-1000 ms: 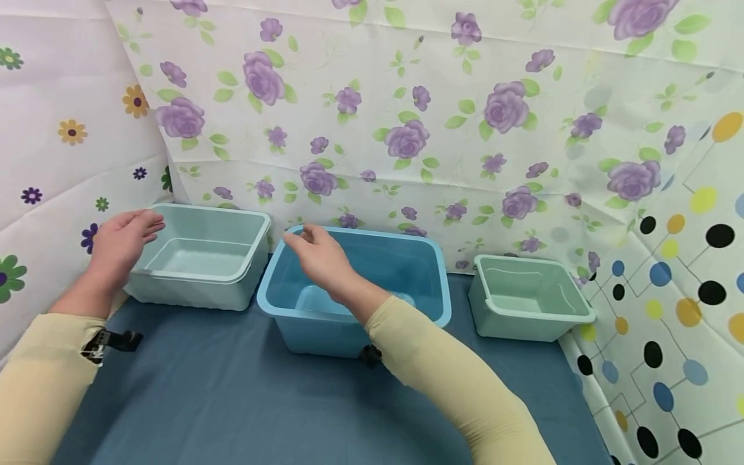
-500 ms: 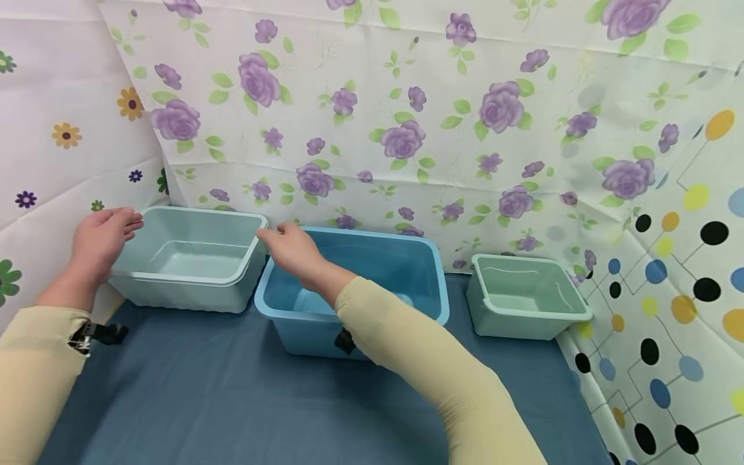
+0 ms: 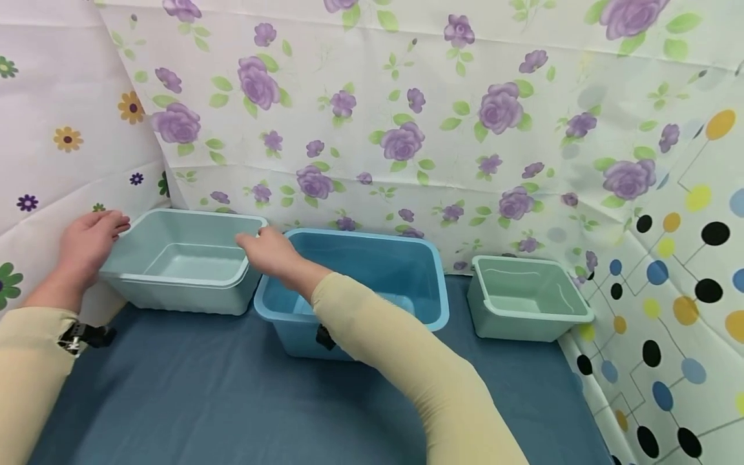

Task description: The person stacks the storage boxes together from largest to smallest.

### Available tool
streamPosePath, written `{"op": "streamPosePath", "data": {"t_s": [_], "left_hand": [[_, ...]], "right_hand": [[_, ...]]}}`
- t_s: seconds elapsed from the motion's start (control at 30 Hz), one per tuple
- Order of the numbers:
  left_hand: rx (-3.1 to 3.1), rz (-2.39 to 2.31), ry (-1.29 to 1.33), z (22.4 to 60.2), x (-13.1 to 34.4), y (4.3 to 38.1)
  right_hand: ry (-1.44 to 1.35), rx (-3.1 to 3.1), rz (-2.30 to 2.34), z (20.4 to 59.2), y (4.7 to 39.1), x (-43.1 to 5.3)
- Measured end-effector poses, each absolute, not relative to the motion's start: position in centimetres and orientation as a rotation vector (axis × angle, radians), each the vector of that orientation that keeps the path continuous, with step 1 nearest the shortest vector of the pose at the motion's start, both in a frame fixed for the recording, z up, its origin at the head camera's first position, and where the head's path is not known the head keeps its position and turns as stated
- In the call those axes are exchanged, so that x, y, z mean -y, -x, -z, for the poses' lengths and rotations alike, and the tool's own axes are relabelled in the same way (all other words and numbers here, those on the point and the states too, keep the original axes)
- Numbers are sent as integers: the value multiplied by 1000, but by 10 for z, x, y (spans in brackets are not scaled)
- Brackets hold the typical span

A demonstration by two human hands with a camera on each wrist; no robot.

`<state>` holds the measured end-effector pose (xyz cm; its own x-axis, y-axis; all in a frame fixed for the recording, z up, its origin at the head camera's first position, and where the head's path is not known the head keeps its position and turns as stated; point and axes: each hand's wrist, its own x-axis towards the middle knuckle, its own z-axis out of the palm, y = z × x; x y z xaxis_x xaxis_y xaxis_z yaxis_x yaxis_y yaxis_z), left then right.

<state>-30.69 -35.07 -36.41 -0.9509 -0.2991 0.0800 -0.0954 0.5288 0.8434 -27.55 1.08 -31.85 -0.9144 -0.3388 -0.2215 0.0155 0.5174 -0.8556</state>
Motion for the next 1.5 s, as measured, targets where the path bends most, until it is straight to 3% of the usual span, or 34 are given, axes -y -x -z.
{"op": "streamPosePath", "data": {"t_s": [0.43,0.73,1.5], "left_hand": [[2587,1342,-384,369,366,311],[2640,1260,-273,375,372,313],[2829,1228,-414,382,389,325]], "right_hand": [[256,-2426,1316,320,281,17],[207,-2414,1273,320,295,27],[323,-2452,1229,328,298,56]]}}
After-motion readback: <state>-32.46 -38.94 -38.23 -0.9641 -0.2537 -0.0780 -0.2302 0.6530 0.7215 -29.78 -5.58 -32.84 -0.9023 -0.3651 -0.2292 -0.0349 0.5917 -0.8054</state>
